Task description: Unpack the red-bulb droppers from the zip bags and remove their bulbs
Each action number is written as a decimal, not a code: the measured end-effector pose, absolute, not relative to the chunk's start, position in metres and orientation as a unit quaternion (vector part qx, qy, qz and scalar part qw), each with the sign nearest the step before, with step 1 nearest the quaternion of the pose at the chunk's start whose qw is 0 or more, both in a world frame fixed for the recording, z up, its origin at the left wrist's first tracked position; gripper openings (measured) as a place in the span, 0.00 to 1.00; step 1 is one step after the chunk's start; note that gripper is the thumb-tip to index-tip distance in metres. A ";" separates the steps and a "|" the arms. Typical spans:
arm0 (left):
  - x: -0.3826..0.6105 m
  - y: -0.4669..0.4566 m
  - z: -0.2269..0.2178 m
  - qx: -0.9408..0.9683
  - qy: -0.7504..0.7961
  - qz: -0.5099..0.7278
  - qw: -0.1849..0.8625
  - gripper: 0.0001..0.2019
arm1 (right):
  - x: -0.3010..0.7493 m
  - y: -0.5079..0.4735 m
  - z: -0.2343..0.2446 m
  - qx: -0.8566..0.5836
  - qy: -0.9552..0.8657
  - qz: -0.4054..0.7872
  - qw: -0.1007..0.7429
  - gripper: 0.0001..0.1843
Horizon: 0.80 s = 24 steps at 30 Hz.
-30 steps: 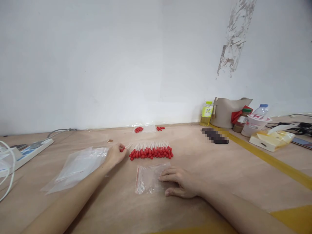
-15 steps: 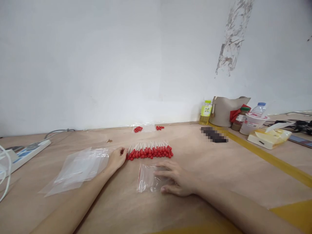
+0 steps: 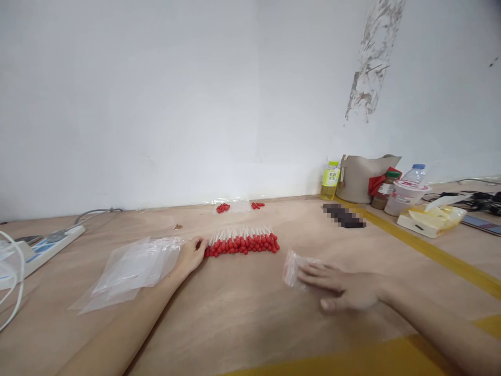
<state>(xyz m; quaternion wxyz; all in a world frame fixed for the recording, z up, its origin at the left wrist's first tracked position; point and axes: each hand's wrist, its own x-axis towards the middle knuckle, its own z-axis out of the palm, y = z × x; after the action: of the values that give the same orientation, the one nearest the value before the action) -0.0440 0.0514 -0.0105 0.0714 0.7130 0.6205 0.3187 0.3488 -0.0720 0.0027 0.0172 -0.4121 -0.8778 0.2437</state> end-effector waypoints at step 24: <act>-0.036 0.039 0.001 0.759 0.575 0.306 0.010 0.20 | 0.286 0.027 -0.024 -0.496 -0.797 -0.074 0.336 0.31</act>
<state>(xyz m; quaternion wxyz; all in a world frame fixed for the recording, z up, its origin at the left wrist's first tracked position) -0.0358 0.0386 0.0009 0.0102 0.7585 0.5751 0.3061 0.2859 0.0268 -0.0241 0.3355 -0.4963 -0.7973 -0.0737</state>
